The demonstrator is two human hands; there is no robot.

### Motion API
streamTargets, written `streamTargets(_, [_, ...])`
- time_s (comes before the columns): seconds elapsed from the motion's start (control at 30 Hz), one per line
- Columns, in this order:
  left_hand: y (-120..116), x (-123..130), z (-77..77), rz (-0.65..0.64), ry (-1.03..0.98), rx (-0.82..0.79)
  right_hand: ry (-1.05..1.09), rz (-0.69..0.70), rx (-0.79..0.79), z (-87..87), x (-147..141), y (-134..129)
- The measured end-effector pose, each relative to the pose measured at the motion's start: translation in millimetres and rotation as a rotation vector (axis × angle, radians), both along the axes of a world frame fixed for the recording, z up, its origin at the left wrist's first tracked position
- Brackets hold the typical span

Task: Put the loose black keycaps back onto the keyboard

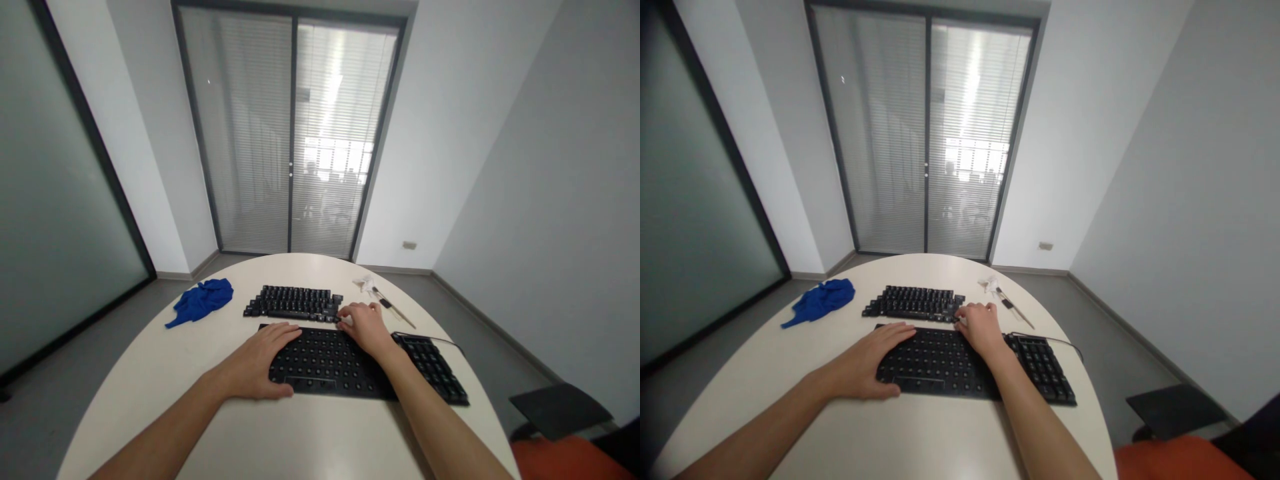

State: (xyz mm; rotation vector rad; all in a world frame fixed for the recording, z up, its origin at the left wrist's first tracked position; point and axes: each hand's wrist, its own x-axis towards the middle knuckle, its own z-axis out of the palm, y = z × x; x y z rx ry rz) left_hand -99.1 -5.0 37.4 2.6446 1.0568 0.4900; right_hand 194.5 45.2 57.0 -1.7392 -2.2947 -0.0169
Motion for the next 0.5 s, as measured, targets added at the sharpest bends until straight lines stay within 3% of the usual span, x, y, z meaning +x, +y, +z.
streamTargets(0.33, [2.3, -3.8, -2.6, -0.015, -0.015, -0.016, -0.039, 0.006, 0.031, -5.0, -2.8, 2.8])
streamTargets(0.5, [3.1, -5.4, -2.4, -0.022, -0.015, -0.016, -0.018, -0.035, 0.026, 4.1, 4.3, -1.8])
